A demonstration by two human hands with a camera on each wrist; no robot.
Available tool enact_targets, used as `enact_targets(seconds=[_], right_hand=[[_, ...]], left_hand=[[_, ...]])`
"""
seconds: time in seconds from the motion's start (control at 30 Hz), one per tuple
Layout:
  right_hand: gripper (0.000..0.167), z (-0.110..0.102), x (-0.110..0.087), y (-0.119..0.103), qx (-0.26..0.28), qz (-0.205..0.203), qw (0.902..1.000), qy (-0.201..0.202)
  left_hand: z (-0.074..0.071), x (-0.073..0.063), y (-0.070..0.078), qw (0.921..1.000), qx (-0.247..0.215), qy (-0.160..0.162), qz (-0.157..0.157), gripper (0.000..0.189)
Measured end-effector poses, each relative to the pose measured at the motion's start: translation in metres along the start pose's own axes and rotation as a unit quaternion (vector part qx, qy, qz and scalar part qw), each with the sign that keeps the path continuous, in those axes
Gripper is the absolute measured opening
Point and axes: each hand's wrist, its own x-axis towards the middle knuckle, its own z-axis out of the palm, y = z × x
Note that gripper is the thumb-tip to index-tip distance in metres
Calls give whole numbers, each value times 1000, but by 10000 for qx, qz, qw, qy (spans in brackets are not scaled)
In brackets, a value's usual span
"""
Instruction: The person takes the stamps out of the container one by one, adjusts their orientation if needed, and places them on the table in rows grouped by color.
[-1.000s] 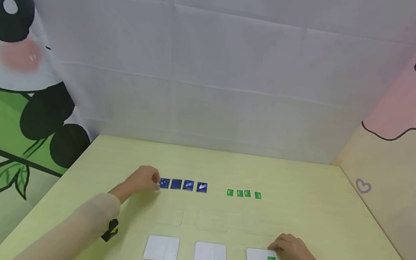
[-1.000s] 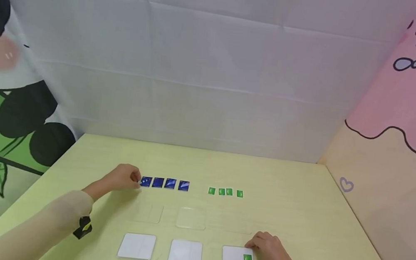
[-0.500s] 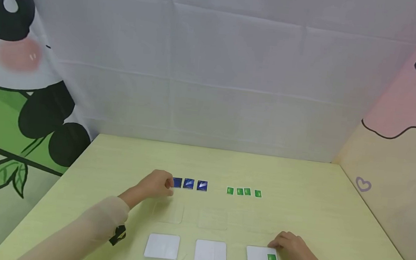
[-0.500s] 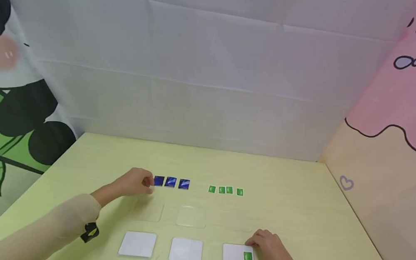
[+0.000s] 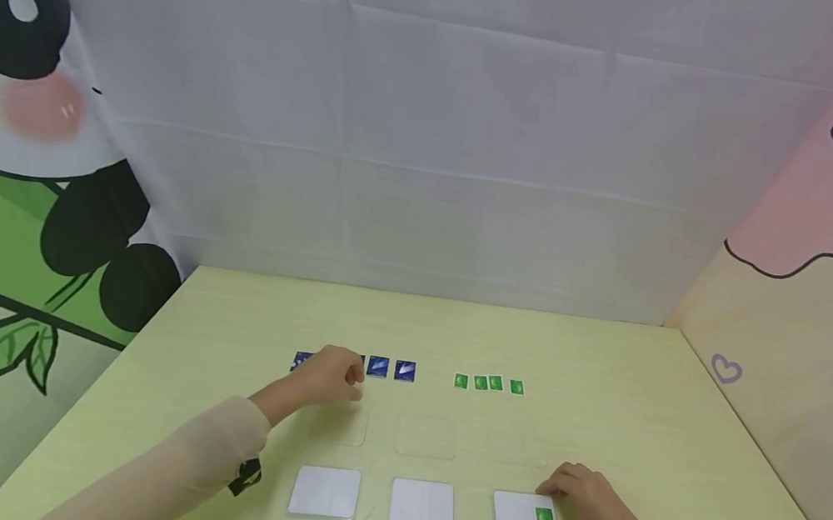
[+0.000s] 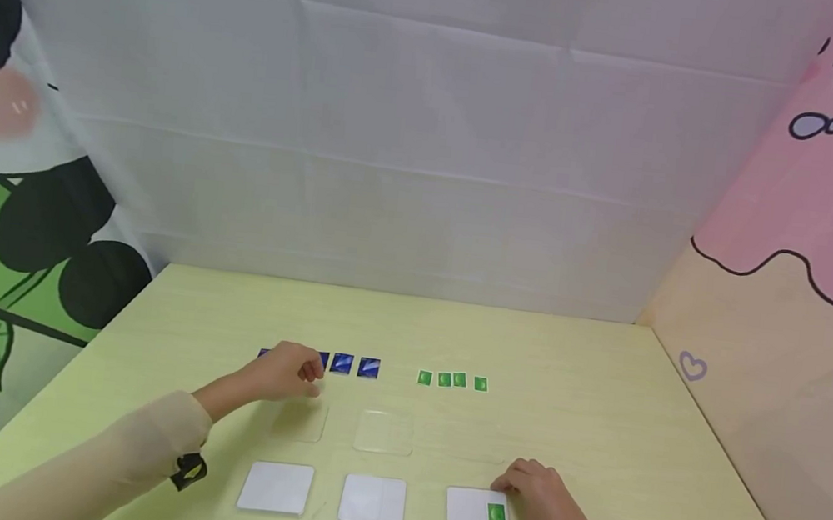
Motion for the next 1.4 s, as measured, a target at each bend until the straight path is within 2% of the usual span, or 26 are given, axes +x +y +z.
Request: enact_targets(seconds=[0.43, 0.77, 1.17, 1.4], right_hand=[[52, 0, -1, 1, -190, -56, 9998, 34], [52, -1, 0, 0, -239, -57, 9997, 27], [51, 0, -1, 0, -244, -15, 9997, 26], [52, 0, -1, 2, -275, -258, 9991, 188]], left_hand=[[10, -3, 13, 9998, 2, -78, 169, 16], [20, -2, 30, 9983, 2, -138, 572, 14], [31, 0, 52, 9956, 67, -386, 857, 15], [39, 2, 56, 9950, -9, -443, 898, 16]])
